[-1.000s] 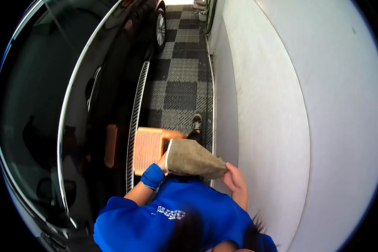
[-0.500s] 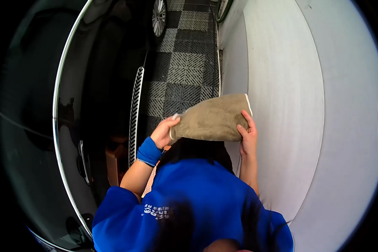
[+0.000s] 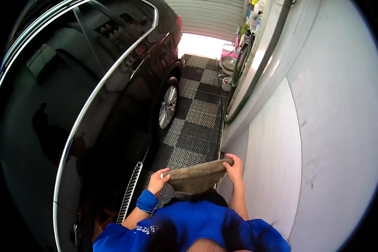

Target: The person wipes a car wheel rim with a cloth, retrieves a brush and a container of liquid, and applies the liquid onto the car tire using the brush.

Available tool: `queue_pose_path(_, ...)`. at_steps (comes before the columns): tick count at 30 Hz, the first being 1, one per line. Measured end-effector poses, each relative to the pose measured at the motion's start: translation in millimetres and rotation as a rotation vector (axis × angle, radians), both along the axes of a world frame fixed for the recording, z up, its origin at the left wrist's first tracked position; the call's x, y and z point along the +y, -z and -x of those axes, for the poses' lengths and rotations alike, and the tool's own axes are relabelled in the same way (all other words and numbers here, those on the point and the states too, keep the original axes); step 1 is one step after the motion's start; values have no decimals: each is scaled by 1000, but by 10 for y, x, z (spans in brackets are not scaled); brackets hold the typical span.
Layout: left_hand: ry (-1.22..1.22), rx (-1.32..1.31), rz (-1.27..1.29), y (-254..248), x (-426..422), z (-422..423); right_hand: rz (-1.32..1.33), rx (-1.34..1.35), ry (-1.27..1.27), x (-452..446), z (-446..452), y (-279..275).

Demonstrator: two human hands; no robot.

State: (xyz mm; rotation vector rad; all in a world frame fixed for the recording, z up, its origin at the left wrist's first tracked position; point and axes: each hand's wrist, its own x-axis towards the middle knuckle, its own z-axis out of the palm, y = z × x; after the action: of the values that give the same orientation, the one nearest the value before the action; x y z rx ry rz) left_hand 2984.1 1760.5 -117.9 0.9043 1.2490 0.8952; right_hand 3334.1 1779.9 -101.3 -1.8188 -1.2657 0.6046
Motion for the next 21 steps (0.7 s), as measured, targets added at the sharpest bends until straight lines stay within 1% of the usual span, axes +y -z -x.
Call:
queue_pose_path(1, 119, 126, -40, -209, 255, -48, -11, 0, -12, 298, -113, -123)
queue_pose_path(2, 209, 362, -157, -230, 456, -75, -13, -80, -13, 623, -239, -258)
queue_pose_path(3, 283, 694, -101, -828, 641, -236, 3, -158, -13, 902, -302, -378)
queue_pose_path(4, 353, 816, -147, -1086, 728, -262, -75, -219, -4, 1104, -309, -496)
queue_pose_path(5, 424, 936, -193, -1241, 875, -326, -71, -220, -8, 1359, -333, -638)
queue_pose_path(7, 463, 944, -678, -1361, 1133, -205, -123, -182, -103, 1836, -332, -914)
queue_pose_path(8, 495, 665, -669, -1535, 1325, -144, -201, -155, -144, 2073, -334, -990)
queue_pose_path(9, 521, 385, -654, -1694, 1596, -84, -201, -164, -146, 2337, -318, -1109)
queue_pose_path(11, 257, -285, -321, -1712, 2034, 4, -362, -5, -327, 2747, -242, -1376)
queue_pose_path(12, -30, -891, -176, -1864, 2219, -294, -349, -13, -323, 2975, -179, -1492)
queue_pose_path(13, -121, -1037, -160, -1919, 2510, -476, -387, -33, -411, 3204, -107, -1605)
queue_pose_path(14, -153, -1037, -154, -1884, 2803, -626, -427, -55, -497, 3436, -51, -1647)
queue_pose_path(15, -170, -995, -165, -1785, 3134, -820, -436, -65, -484, 3693, -15, -1636)
queue_pose_path(17, -133, -901, -187, -1661, 3719, -1155, -370, 0, -625, 4271, 13, -1676)
queue_pose_path(18, -97, -839, -190, -1604, 3977, -1312, -353, -26, -642, 4626, -50, -1606)
queue_pose_path(21, 17, -705, -175, -1536, 4624, -1561, -320, -20, -499, 5562, -277, -1674)
